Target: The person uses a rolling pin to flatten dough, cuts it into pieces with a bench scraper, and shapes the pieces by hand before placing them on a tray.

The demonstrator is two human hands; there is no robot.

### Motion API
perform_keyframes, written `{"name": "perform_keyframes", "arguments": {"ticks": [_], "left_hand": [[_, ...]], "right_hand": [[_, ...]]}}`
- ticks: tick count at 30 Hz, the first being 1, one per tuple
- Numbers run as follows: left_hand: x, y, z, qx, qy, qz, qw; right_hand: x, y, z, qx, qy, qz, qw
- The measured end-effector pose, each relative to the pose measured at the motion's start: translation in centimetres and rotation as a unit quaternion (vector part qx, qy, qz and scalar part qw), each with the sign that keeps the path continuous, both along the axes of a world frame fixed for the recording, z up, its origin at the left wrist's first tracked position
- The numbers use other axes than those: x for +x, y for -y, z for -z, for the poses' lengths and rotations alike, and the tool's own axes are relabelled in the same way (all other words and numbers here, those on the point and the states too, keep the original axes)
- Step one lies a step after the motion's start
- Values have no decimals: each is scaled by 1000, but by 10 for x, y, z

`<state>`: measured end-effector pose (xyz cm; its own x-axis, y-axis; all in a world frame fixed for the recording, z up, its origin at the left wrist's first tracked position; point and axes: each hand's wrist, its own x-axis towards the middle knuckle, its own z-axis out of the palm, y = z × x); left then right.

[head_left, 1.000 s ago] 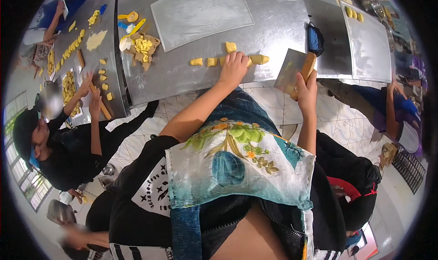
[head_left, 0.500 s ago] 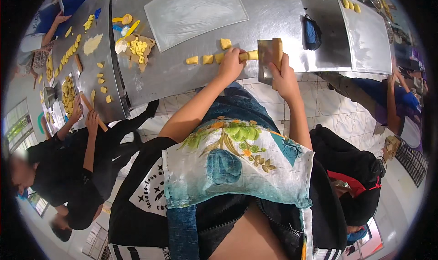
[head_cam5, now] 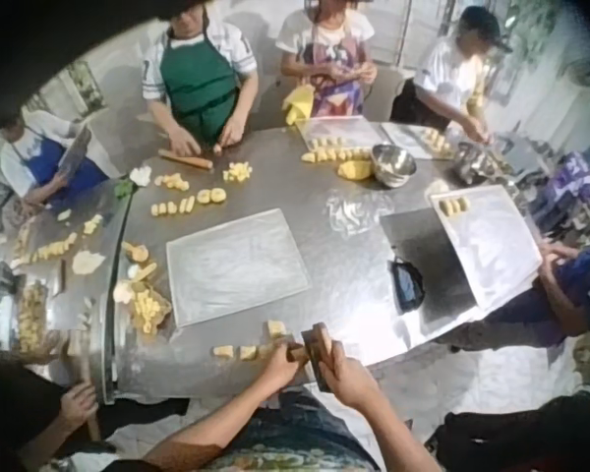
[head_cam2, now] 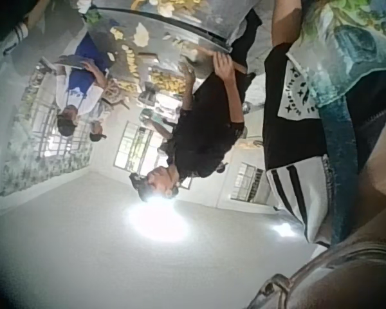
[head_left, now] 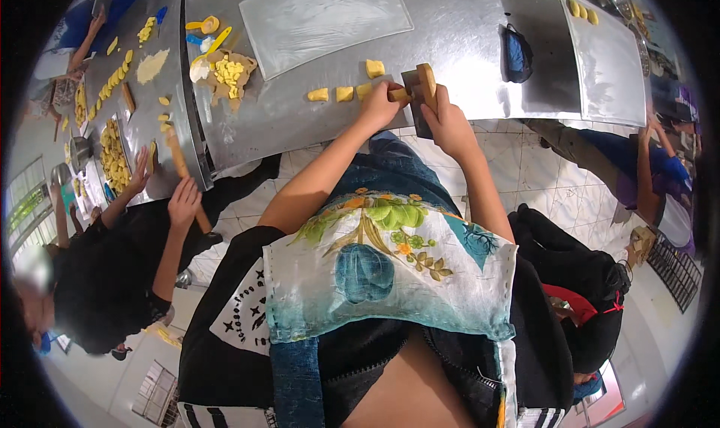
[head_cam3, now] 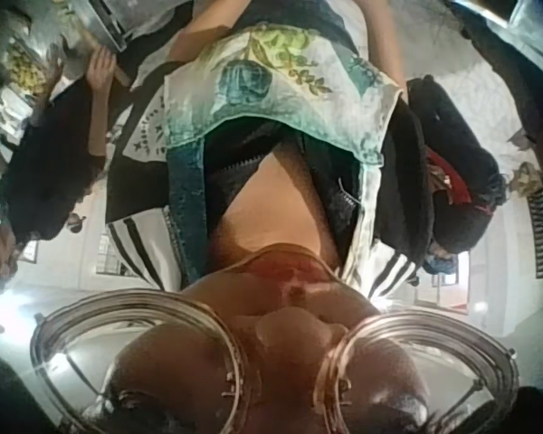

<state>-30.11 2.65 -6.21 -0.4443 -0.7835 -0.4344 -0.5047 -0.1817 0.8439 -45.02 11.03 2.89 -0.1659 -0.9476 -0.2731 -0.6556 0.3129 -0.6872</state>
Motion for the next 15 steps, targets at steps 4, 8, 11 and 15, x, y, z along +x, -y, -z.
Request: {"name": "perform_keyframes", "arguments": {"ticks": [4, 8, 11, 15], "left_hand": [[-2, -2, -6, -49, 53, 17, 997], [6, -4, -2, -52, 28, 7, 998], [14, -5, -16, -29, 25, 9, 999], [54, 19, -19, -25, -99, -61, 993]], "right_hand": [[4, 2, 5, 6, -22, -9, 1000], [11, 9, 4, 25, -53, -15, 998], [15, 12, 4, 50, -80, -15, 995], [10, 9, 4, 39, -69, -8, 997]]}}
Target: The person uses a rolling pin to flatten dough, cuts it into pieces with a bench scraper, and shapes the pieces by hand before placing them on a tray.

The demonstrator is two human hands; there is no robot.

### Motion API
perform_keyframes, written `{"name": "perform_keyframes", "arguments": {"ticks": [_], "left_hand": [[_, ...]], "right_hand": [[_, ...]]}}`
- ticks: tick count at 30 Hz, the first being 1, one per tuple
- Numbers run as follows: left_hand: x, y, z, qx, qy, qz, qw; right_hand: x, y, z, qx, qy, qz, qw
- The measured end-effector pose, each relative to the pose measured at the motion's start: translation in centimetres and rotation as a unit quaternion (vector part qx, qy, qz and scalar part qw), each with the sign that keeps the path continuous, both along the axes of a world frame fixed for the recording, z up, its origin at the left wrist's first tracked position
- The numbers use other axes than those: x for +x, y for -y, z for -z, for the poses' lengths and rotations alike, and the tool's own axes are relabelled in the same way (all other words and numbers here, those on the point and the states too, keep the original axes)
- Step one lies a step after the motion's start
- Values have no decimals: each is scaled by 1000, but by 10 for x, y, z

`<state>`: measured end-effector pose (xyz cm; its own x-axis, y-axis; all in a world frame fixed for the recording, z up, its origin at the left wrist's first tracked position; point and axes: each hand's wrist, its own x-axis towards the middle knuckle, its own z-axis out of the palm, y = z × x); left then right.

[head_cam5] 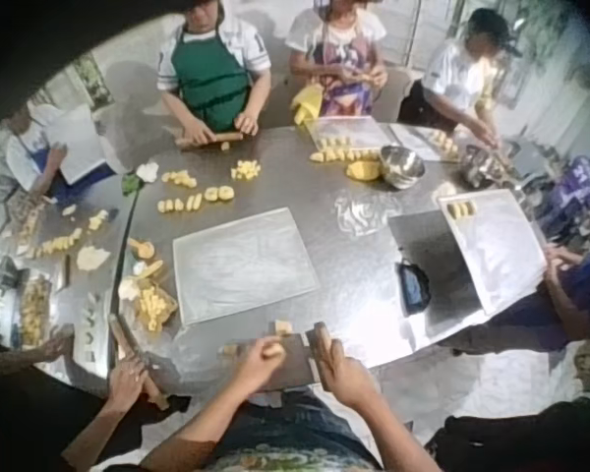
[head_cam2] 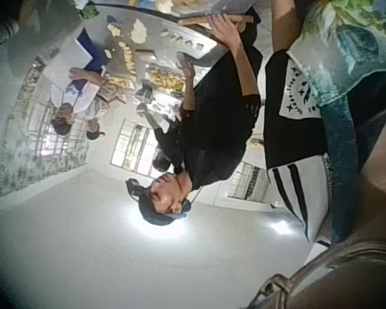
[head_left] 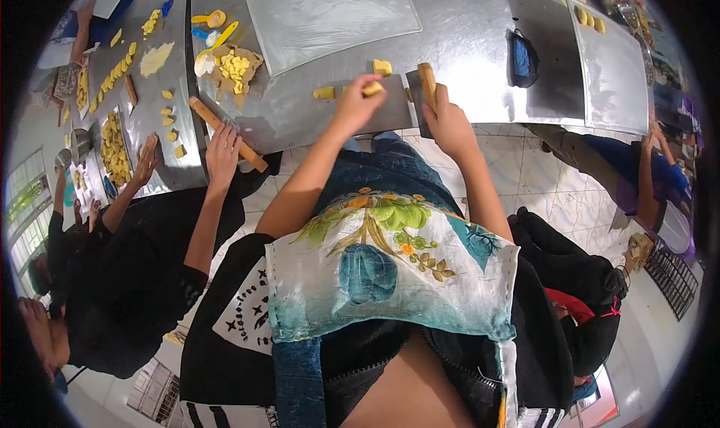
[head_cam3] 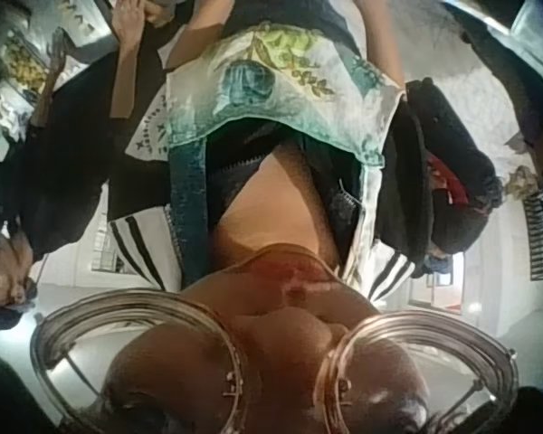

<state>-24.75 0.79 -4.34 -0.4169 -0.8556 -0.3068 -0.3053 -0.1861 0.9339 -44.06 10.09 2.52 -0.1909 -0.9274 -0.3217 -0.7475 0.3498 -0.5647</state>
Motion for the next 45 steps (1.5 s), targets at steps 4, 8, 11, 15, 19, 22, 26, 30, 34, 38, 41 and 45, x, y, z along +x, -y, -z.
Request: {"name": "perform_keyframes", "arguments": {"ticks": [4, 8, 11, 15, 19, 22, 26, 30, 34, 38, 41, 45], "left_hand": [[35, 52, -2, -2, 140, 2, 990], [35, 72, 7, -201, 220, 88, 950], [26, 73, 11, -265, 264, 156, 914], [-4, 39, -1, -424, 316, 74, 845], [-47, -10, -7, -441, 278, 183, 834], [-70, -23, -7, -454, 254, 182, 834], [-79, -19, 2, -436, 299, 202, 825], [-80, -18, 8, -406, 292, 215, 839], [-79, -19, 14, -411, 274, 201, 846], [-79, -20, 17, -417, 275, 187, 846], [-79, -20, 19, -408, 284, 188, 847], [-78, -21, 17, -400, 288, 197, 847]], "right_hand": [[-11, -5, -29, 8, 98, 100, 990], [-25, -10, -39, -3, 128, 170, 977], [-35, -14, -31, -25, 79, 163, 983], [-33, -14, -24, 13, 82, 128, 988], [-27, -6, -20, -15, 3, 30, 999], [-27, 2, -21, -2, -6, 21, 1000], [-28, 5, -18, -11, -7, 12, 1000], [-27, 7, -17, 1, -15, 4, 1000], [-26, 7, -17, 1, -11, 4, 1000], [-27, 7, -15, 1, 1, 3, 1000], [-26, 8, -13, -2, 8, 1, 1000], [-21, 10, 0, -11, -7, -11, 1000]]}}
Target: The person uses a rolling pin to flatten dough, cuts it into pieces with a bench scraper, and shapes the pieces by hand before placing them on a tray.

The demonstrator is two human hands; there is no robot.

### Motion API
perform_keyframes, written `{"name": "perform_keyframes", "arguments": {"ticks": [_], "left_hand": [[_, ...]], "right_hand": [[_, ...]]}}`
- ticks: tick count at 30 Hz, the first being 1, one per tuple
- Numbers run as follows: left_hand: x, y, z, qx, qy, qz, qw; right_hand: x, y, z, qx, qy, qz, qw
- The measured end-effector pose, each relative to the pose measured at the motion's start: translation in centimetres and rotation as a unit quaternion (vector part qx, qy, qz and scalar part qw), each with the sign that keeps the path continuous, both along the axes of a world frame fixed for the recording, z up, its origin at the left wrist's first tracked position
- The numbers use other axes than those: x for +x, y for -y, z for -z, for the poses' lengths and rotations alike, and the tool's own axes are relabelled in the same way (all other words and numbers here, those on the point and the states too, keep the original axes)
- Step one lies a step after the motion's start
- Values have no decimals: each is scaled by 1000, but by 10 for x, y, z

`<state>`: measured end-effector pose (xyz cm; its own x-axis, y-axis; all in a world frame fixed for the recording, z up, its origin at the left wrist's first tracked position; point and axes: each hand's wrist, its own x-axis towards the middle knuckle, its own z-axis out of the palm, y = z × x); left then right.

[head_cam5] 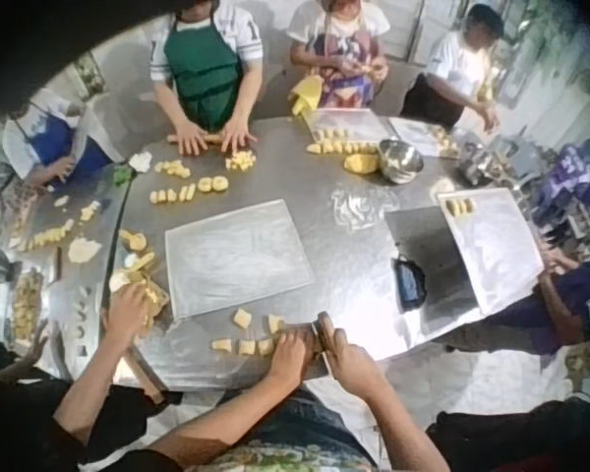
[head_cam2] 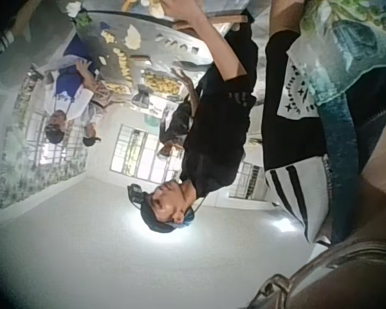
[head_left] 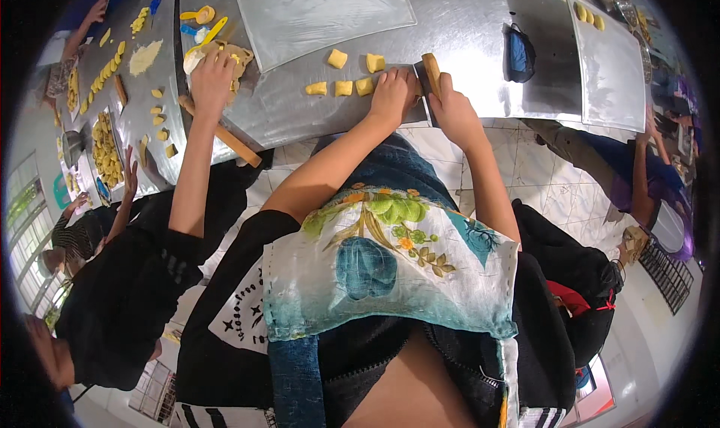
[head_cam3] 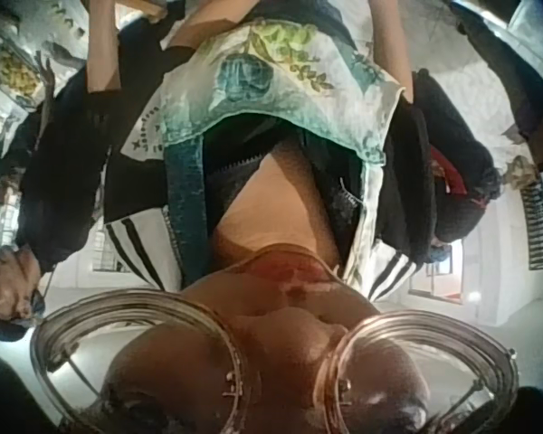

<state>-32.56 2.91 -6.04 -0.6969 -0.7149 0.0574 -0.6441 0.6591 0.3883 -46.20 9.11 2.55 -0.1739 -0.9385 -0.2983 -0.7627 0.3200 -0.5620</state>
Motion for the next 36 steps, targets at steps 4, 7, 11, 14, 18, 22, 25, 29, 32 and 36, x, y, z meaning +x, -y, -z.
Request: {"name": "perform_keyframes", "arguments": {"ticks": [4, 7, 11, 14, 18, 22, 25, 29, 32, 36], "left_hand": [[-3, 1, -2, 19, 11, -7, 1000], [-2, 5, 2, 9, 15, -22, 1000], [2, 7, 6, 1, 30, -9, 1000], [4, 6, 0, -7, 22, 7, 1000], [6, 5, 3, 5, -7, -3, 1000], [12, 6, 4, -1, 14, 0, 1000], [13, 3, -1, -5, -2, 2, 1000], [1, 4, -8, -3, -45, -19, 999], [-8, 7, -9, 9, -24, 10, 1000], [-6, 6, 1, 19, -33, 15, 999]], "right_hand": [[1, 20, 10, -9, -20, 8, 1000], [2, 22, 12, -2, -22, 11, 1000], [12, -4, 10, 39, -26, 7, 999], [8, 10, 10, 12, -4, 33, 999], [-15, 40, 18, -3, 16, 38, 999], [-68, 24, 4, -76, 233, 215, 945], [-99, 18, 6, -188, 329, 283, 881], [-135, 45, 52, -116, 334, 295, 888], [-163, 63, 90, -40, 362, 278, 889], [-144, 74, 89, 13, 11, 212, 977]]}}
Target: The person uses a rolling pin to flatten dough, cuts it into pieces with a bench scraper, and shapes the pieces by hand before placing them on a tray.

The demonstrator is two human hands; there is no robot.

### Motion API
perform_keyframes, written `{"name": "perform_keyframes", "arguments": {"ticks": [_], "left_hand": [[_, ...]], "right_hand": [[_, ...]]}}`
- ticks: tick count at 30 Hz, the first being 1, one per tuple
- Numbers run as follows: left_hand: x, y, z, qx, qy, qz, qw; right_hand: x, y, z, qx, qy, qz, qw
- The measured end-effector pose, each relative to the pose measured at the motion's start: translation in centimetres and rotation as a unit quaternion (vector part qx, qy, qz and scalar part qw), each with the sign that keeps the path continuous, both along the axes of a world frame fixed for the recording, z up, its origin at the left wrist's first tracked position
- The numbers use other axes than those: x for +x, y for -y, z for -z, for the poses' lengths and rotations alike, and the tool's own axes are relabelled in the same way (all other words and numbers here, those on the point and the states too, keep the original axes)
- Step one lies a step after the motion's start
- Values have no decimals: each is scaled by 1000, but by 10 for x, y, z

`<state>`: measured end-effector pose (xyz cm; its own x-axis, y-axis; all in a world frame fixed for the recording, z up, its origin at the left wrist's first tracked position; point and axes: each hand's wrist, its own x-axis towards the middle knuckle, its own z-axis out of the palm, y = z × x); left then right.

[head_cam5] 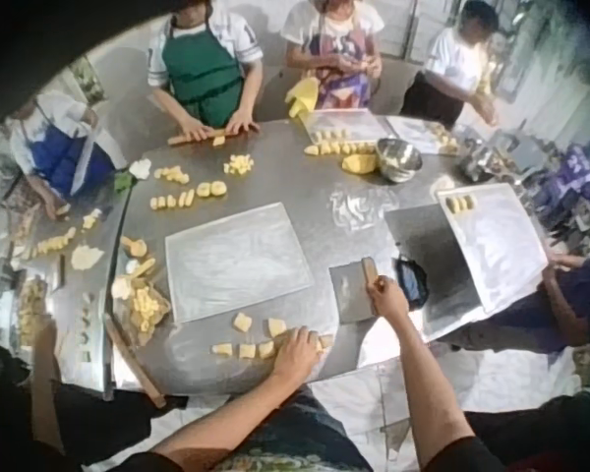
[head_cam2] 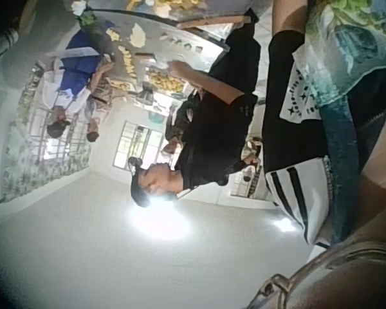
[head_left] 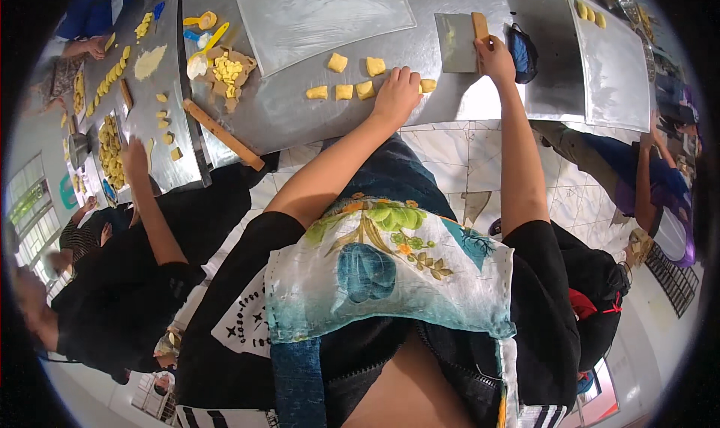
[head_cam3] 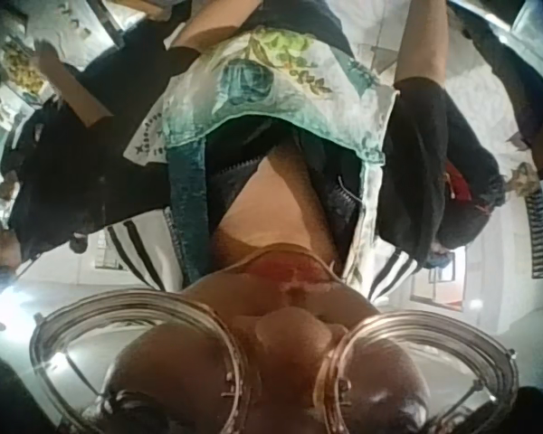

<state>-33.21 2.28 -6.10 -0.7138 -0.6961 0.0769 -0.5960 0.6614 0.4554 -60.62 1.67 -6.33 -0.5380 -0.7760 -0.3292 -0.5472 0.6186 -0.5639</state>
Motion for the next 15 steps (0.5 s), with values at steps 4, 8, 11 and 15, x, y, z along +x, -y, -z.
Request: {"name": "perform_keyframes", "arguments": {"ticks": [4, 8, 11, 15], "left_hand": [[1, 0, 3, 25, -64, 18, 997], [12, 8, 3, 85, -100, 20, 991], [11, 8, -9, 180, -173, 24, 968], [28, 11, -21, 402, -230, 22, 886]], "right_hand": [[27, -18, 3, -207, -275, -108, 933], [100, -50, -34, -225, -10, -343, 912], [116, -70, -35, -171, -20, -354, 919], [120, -77, -46, -141, 59, -312, 938]]}}
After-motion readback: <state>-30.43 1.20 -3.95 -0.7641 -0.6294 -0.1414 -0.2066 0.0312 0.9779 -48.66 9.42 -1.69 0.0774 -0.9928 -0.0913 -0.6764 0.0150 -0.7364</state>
